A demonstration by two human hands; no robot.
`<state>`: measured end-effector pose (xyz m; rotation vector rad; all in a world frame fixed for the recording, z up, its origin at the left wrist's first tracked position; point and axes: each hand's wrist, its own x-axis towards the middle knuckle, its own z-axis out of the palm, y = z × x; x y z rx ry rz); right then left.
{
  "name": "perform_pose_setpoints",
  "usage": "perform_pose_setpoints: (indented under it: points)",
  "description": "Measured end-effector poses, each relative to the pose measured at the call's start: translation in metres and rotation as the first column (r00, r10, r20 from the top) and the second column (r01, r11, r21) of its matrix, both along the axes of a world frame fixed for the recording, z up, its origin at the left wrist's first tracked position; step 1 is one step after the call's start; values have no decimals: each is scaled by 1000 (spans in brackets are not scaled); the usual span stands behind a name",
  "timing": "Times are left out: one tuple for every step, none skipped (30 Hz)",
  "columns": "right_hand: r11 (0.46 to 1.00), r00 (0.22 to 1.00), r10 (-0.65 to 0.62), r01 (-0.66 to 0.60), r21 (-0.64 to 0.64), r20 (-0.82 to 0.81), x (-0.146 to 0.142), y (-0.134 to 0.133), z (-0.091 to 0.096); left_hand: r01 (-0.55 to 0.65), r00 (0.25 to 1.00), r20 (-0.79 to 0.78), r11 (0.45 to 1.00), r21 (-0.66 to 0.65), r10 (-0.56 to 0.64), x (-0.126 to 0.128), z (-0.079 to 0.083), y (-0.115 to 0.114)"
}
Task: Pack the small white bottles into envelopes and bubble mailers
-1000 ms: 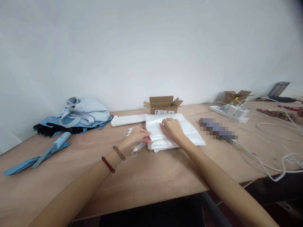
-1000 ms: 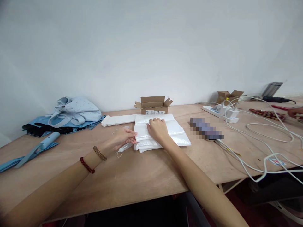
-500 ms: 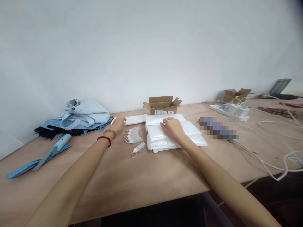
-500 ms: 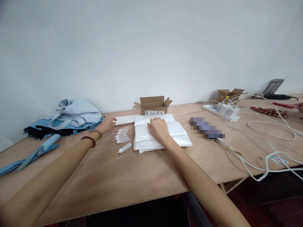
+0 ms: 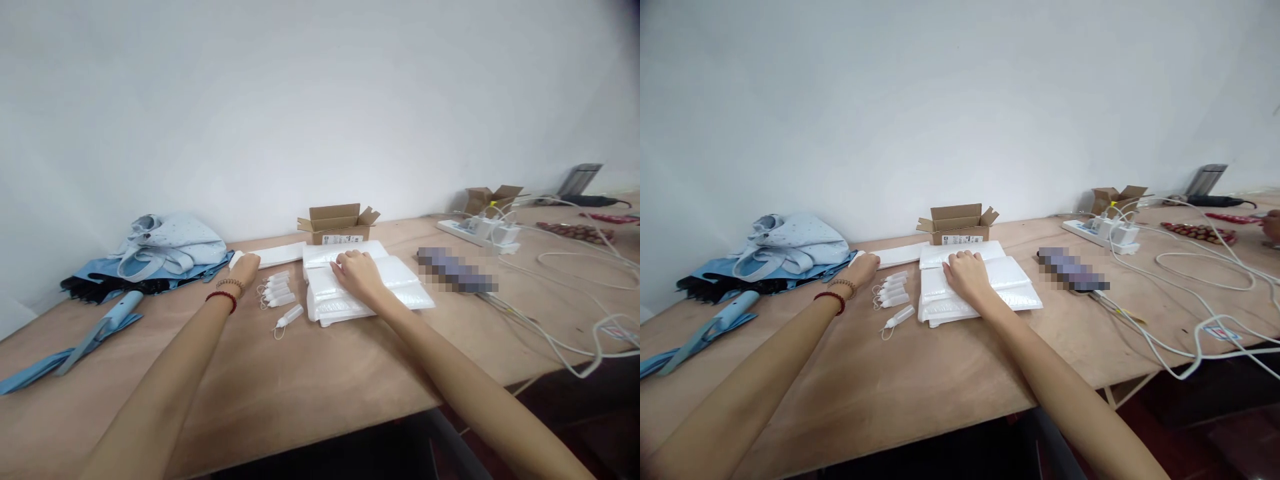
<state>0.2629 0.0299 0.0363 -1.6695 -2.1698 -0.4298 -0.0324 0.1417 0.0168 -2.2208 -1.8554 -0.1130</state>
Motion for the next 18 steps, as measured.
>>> perform_pose_setpoints:
  points:
    - [1000,1000,3,-3,-3,1,0,0,0,10,1000,-21,1000,4,-10,1,0,-1]
    - [1000,1000,6,-6,-7,1,-1,0,0,18,999,-40,1000,7,-17,2,-1,-2]
    - [1000,1000,8,-8,-12,1,-1,0,-1,24,998,-57,1000,9,-23,3,-1,-3]
    - [1000,1000,8,-8,-16,1,-1,0,-1,29,997,-71,1000,10,-29,3,-2,-3]
    - [1000,1000,9,-9,-20,1,-1,0,-1,34,996,-83,999,9,-34,2,-3,-3]
    - [1000,1000,10,-10,-22,0,-1,0,-2,39,995,-93,999,7,-38,2,-4,-3]
    - [1000,1000,12,-12,-22,0,-1,0,-2,44,994,-102,999,5,-43,1,-4,-3]
    - [1000,1000,13,-13,-22,0,-1,0,-3,48,993,-108,999,2,-47,1,-5,-2]
    - [1000,1000,14,-14,-23,1,-1,1,-3,51,992,-113,999,0,-50,0,-6,-1]
    - [1000,1000,14,-14,-25,2,-1,1,-4,52,992,-116,999,-2,-52,0,-6,0]
    - [1000,1000,14,-14,-26,3,-1,1,-4,53,992,-117,999,-2,-53,-1,-6,1]
    - [1000,1000,14,-14,-28,4,-1,2,-4,54,992,-117,999,-1,-53,-1,-6,2]
    - [999,1000,15,-15,-28,5,-1,2,-4,53,992,-115,999,3,-53,-1,-5,2]
    - [1000,1000,15,-15,-26,4,-1,1,-4,52,992,-112,999,10,-51,-2,-4,2]
    - [1000,1000,15,-15,-22,3,-1,1,-4,50,993,-106,999,21,-48,-3,-2,2]
    - [1000,1000,16,-16,-16,0,-1,1,-4,45,994,-98,998,36,-41,-4,0,1]
    - [1000,1000,18,-18,-9,-2,-1,1,-3,36,996,-88,998,55,-31,-5,3,-1]
    - [1000,1000,21,-21,-3,-5,-1,1,-3,26,997,-76,997,79,-20,-7,6,-3]
